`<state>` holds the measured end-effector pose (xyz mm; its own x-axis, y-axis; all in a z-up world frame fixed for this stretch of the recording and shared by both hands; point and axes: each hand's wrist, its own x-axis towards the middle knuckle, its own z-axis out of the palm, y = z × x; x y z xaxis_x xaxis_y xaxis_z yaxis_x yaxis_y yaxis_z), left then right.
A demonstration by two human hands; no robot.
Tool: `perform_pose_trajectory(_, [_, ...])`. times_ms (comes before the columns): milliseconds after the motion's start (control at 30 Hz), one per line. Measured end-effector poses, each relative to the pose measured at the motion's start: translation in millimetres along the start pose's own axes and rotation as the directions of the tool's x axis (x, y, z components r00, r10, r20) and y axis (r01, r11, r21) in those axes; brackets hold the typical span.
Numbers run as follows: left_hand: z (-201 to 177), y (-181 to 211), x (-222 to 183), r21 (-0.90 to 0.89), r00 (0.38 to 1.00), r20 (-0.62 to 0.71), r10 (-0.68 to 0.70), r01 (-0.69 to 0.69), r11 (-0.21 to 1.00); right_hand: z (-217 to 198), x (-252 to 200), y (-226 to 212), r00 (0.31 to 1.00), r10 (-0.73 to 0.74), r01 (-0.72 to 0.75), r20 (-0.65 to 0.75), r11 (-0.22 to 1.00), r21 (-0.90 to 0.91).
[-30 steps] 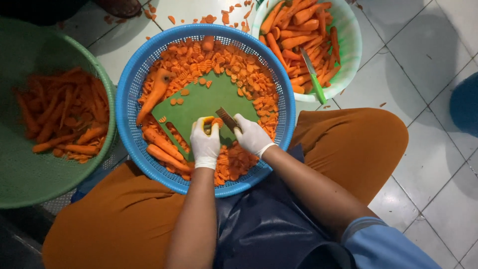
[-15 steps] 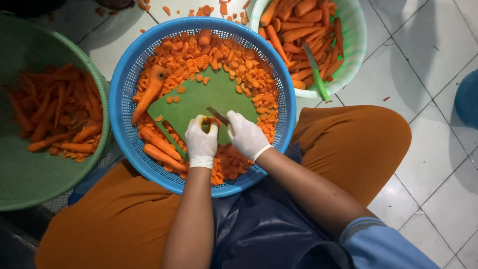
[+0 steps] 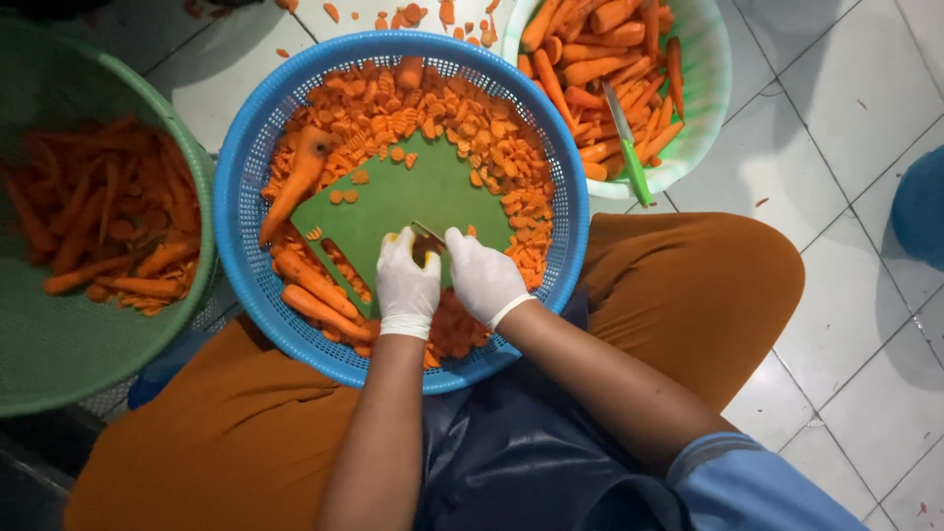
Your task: Chopping carrots into small pieces using a knife on a cutting board inside a basket.
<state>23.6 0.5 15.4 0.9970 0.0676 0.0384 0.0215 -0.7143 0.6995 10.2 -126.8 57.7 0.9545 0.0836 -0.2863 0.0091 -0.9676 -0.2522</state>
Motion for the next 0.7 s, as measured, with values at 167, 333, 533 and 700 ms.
perform_pose_trajectory(167, [-4.0, 3.6, 7.4, -0.010, 1.000, 0.012, 0.016, -0.016, 1.000, -3.5, 6.7, -2.9, 0.998, 0.010, -0.012, 0.067, 1.000, 0.026])
perform_pose_trajectory(333, [-9.0, 4.8, 10.4, -0.035, 1.000, 0.026, -0.012, 0.013, 0.999, 4.7, 7.0, -4.0, 0.997, 0.015, -0.017, 0.071, 0.999, 0.029])
perform_pose_trajectory(533, [-11.1, 1.5, 15.5, -0.048, 0.999, 0.028, 0.015, -0.014, 0.999, 39.3, 14.3, 6.1, 0.999, 0.005, -0.010, 0.052, 0.996, 0.088])
perform_pose_trajectory(700, [-9.9, 0.0, 13.6, -0.038, 0.999, 0.018, 0.029, -0.028, 0.999, 51.8, 19.1, 6.6, 0.998, 0.014, -0.020, 0.055, 0.994, 0.111])
